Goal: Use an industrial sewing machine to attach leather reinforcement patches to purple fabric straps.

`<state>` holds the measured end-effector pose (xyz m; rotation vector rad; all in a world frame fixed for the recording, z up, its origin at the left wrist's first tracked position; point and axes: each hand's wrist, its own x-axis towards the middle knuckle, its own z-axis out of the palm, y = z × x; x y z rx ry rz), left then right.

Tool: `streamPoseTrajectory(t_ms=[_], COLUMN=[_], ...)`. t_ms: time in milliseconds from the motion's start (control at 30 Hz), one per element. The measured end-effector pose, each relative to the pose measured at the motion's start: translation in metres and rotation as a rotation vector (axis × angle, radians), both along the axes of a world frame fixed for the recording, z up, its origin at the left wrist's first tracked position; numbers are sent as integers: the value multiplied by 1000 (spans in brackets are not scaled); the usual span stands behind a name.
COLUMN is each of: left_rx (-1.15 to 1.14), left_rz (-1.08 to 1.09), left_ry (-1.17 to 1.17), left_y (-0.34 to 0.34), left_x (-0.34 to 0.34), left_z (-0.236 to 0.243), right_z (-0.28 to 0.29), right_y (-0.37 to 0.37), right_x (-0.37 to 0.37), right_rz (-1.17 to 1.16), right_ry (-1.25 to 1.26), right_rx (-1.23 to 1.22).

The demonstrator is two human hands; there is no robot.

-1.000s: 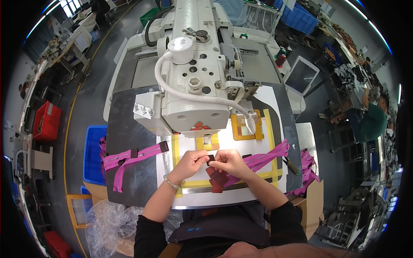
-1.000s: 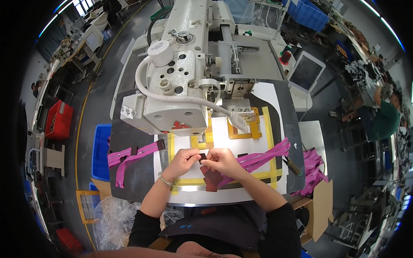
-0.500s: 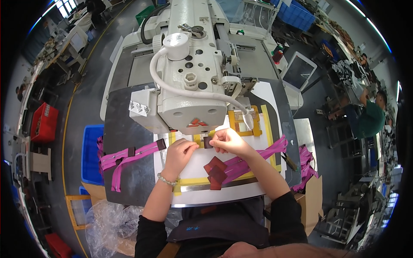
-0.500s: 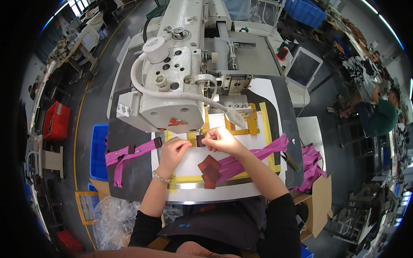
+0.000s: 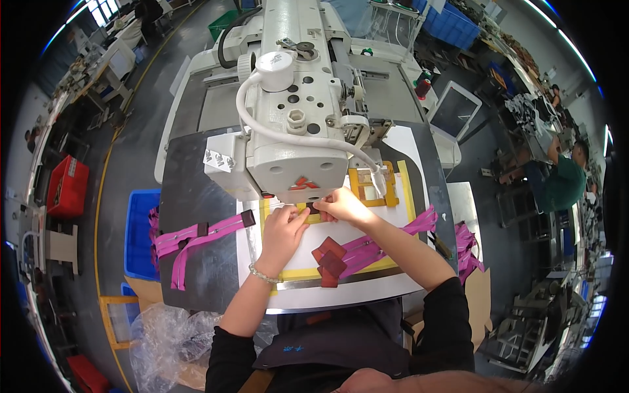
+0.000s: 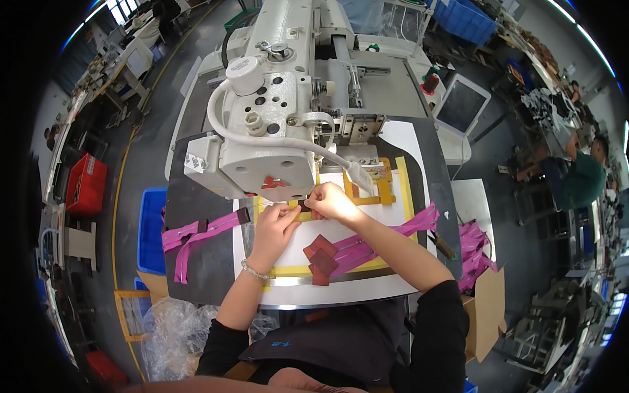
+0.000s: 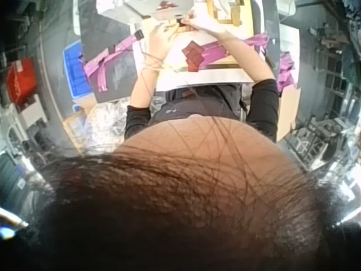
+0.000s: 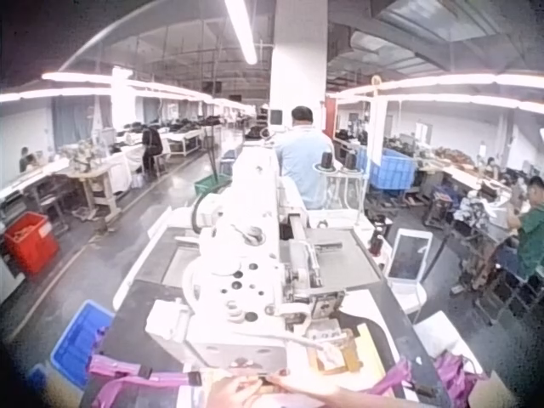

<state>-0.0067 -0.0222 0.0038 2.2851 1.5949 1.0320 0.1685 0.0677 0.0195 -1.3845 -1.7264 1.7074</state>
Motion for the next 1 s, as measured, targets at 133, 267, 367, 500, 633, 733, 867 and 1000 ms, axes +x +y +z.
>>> streamPoseTrajectory(t_ms=[133, 267, 367, 500, 633, 733, 867, 1000], left_rx=[65, 99, 95, 100, 12, -25, -59, -69], left_rz=[61, 60, 40, -41, -94, -116, -150, -151], left_ry=[253, 352, 435, 317, 211, 184, 138, 135], left_y=[-5, -4, -3, 1, 4, 7, 11, 10], left_x=[6, 11, 11, 2, -2, -7, -10, -12], left_z=[-2, -3, -5, -5, -4, -4, -1, -1], right_z=[3, 0, 3, 18, 7, 0, -9, -9], right_y=[-2, 0, -1, 1, 1, 1, 1, 0], right_x=[0, 1, 1, 8, 28, 39, 50, 50], right_rz=[-9, 15, 25, 95, 308, 408, 513, 545], right_ry=[-35, -71, -47, -45, -155, -129, -68, -82], right_rx=[12, 43, 39, 59, 539, 1050, 1317, 1358])
